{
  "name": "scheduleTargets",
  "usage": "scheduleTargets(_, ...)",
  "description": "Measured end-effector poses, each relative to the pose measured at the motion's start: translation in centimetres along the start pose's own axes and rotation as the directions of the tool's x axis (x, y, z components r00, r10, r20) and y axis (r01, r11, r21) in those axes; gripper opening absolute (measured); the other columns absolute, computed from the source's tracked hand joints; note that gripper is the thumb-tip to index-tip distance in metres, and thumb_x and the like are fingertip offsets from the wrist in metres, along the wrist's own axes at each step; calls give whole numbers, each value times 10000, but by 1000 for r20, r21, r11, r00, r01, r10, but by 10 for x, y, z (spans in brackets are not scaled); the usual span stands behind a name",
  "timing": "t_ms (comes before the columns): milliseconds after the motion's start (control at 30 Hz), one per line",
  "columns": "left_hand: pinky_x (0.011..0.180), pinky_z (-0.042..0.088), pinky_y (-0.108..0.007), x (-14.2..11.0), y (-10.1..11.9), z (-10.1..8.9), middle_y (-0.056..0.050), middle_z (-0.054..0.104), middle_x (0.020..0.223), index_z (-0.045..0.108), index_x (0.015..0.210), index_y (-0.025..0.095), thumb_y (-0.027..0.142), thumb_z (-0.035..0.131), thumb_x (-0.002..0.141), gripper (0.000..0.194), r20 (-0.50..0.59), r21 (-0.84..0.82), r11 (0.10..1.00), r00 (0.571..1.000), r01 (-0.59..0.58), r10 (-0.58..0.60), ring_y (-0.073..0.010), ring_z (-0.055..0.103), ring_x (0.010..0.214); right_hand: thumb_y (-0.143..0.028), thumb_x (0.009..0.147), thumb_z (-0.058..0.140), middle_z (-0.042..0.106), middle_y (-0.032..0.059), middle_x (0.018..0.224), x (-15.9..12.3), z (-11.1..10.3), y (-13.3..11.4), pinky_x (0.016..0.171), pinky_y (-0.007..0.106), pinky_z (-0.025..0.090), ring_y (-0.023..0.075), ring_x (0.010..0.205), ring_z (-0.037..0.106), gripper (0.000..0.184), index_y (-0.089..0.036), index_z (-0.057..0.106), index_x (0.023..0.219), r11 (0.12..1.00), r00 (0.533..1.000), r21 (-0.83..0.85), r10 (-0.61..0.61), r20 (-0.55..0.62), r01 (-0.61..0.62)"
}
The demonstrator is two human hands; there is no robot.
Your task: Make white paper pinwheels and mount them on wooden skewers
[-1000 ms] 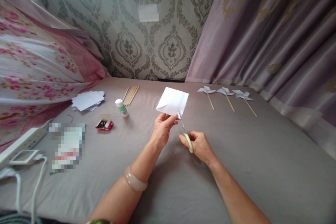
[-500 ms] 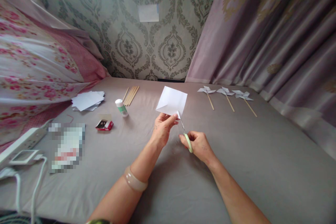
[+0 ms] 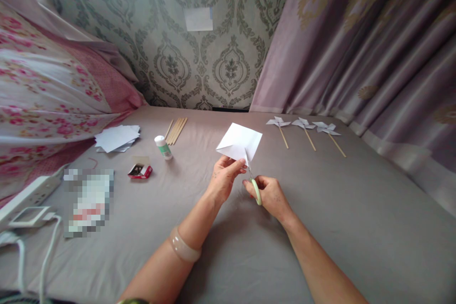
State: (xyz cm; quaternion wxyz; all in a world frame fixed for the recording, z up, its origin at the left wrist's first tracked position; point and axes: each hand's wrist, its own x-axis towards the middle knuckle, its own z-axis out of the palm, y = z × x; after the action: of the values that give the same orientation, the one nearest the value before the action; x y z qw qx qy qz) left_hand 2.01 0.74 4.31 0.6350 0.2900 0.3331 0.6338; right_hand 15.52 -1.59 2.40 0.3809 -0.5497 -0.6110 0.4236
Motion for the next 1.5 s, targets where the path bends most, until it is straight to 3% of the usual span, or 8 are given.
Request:
scheduleTargets(733, 600, 449, -238, 0, 1, 0, -2, 653, 708, 680, 801, 156, 230, 824, 569, 283, -3, 2, 1000, 1000, -2, 2, -104, 594, 629, -497, 668, 665, 474, -19, 447, -1, 2, -4, 431, 234, 287, 96, 440, 388, 410, -187, 478, 474, 1000, 998, -31, -2, -68, -1)
scheduleTargets(1500, 582, 453, -224, 1, 0, 0, -2, 652, 710, 678, 810, 148, 215, 826, 559, 299, -4, -19, 1000, 1000, -2, 2, -101, 593, 622, -482, 664, 630, 451, -23, 452, -1, 3, -7, 445, 239, 282, 96, 455, 378, 389, -188, 464, 469, 998, 998, -42, 33, -59, -36)
